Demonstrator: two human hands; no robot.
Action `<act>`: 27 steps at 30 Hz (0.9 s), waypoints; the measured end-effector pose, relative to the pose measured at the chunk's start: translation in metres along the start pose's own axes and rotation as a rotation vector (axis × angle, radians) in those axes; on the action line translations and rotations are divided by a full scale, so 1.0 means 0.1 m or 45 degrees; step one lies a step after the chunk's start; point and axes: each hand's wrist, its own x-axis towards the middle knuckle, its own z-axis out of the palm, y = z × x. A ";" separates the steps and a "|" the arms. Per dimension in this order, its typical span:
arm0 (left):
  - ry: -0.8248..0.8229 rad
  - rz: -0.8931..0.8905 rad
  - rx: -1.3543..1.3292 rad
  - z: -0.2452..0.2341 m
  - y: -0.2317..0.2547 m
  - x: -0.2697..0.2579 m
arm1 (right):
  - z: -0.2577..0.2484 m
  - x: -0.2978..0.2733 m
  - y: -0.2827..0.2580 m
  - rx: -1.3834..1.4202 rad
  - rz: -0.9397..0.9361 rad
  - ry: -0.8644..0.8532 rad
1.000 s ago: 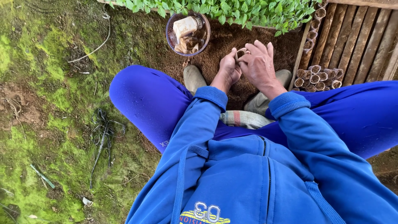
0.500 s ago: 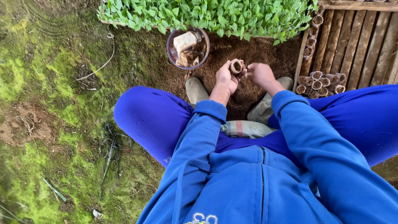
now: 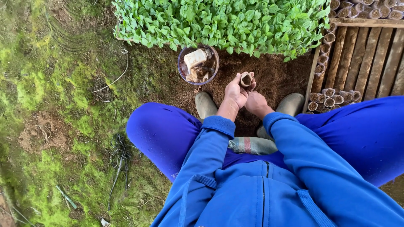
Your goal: Rolling paper tubes, filling them with soil, and planting seeds to prepare seedlings for growth.
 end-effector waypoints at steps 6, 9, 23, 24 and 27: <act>0.002 -0.012 -0.020 -0.09 -0.05 0.09 | 0.01 -0.02 0.27 -0.065 -0.197 0.049; 0.024 -0.027 -0.035 -0.09 -0.04 0.06 | 0.04 0.13 0.47 -0.049 0.008 -0.049; 0.033 -0.013 0.032 -0.12 -0.11 0.20 | -2.15 -1.13 -0.16 1.284 0.054 -0.016; 0.035 -0.019 0.031 -0.09 -0.11 0.13 | -2.17 -1.16 -0.16 1.283 0.061 -0.016; -0.005 -0.005 0.066 -0.05 -0.12 0.00 | -2.18 -1.21 -0.16 1.397 0.030 0.027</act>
